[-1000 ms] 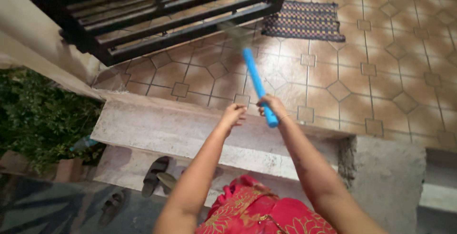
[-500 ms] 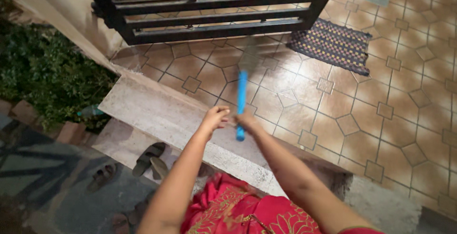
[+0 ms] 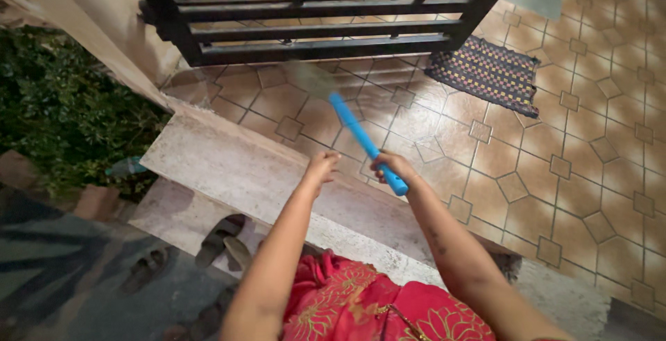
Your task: The person sweeps outdoor stairs using a handheld broom, brushing dust and debris down each step.
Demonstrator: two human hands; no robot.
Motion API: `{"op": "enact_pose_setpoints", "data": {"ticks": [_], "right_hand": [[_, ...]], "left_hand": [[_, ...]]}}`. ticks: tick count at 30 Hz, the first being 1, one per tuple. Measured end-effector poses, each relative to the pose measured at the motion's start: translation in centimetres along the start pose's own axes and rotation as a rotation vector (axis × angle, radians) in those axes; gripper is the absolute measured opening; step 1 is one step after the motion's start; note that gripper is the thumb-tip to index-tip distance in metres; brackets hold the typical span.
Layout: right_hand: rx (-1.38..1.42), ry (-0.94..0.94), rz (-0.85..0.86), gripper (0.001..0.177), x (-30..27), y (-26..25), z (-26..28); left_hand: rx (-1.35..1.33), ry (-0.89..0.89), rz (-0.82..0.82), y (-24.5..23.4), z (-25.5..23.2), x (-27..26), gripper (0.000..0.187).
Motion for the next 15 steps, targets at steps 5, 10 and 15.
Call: {"op": "enact_pose_setpoints", "data": {"ticks": [5,10,15], "right_hand": [[0.115,-0.087,-0.203,0.031,5.2,-0.1,-0.4],[-0.16,-0.073,-0.232,0.031,9.9,8.4,-3.2],[-0.46,0.112,-0.098,0.052,6.5,22.2,-5.1]], "left_hand": [[0.008,-0.003,0.03,-4.5,-0.1,1.0,0.042],[-0.045,-0.034,-0.044,-12.5,2.5,1.3,0.041],[-0.054,-0.121,-0.167,-17.4,5.0,0.6,0.053]]}}
Point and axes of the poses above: each hand's wrist, its own x-axis towards the middle knuckle, its own y-axis out of the palm, z = x × y, the point moved 6 cm from there along x, towards the middle knuckle, and after that the axes turned 10 degrees about x, right-handed, at the moved point
